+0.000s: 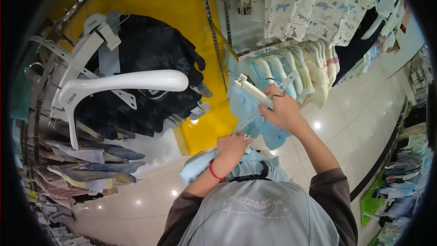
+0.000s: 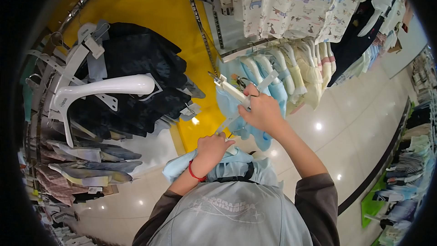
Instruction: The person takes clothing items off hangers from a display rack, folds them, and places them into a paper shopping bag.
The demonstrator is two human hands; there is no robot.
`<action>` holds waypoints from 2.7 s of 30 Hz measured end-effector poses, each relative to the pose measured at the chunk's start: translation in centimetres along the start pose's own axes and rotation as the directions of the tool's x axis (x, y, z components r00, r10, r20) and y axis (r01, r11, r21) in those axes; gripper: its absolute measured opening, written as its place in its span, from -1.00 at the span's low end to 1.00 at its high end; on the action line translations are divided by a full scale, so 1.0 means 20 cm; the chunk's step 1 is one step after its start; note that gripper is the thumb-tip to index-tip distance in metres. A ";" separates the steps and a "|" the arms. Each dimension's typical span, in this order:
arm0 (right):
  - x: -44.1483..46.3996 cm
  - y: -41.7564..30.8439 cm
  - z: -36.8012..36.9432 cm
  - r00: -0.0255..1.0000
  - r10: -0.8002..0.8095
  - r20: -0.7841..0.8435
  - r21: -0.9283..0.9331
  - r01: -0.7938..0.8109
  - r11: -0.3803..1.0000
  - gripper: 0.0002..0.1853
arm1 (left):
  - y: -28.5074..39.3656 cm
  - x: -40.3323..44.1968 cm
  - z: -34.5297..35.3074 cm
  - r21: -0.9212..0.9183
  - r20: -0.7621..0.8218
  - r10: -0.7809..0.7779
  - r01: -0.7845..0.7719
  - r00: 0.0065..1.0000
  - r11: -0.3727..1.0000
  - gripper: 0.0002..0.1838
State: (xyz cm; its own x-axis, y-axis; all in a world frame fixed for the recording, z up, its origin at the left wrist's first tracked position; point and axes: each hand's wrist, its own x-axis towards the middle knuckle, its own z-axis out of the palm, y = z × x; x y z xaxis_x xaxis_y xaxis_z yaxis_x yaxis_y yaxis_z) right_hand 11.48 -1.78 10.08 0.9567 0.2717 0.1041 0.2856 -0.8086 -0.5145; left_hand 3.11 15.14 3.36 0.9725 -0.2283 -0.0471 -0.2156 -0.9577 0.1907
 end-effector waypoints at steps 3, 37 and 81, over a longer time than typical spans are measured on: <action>-0.01 0.00 0.00 1.000 0.010 0.014 -0.007 -0.010 1.000 -0.62 | -0.01 -0.02 -0.03 -0.052 0.017 -0.017 0.018 1.000 0.998 -0.59; -0.05 0.25 0.27 0.985 -0.059 0.160 0.292 0.010 0.956 -0.51 | -0.19 -0.13 0.09 -0.225 0.008 -0.106 0.105 0.994 0.969 -0.54; 0.07 0.31 0.07 0.817 -0.558 0.147 -0.174 0.576 0.799 -0.66 | -0.17 -0.21 -0.13 -0.662 0.031 0.283 -0.193 0.959 0.724 -0.28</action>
State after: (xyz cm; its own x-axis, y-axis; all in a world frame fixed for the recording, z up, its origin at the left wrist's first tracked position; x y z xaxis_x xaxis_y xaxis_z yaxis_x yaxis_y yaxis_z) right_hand 14.53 -5.62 5.89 0.6143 0.7496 0.2466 0.7890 -0.5798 -0.2032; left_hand -0.09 19.73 5.40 0.8683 -0.4956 -0.0216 -0.2846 -0.5334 0.7966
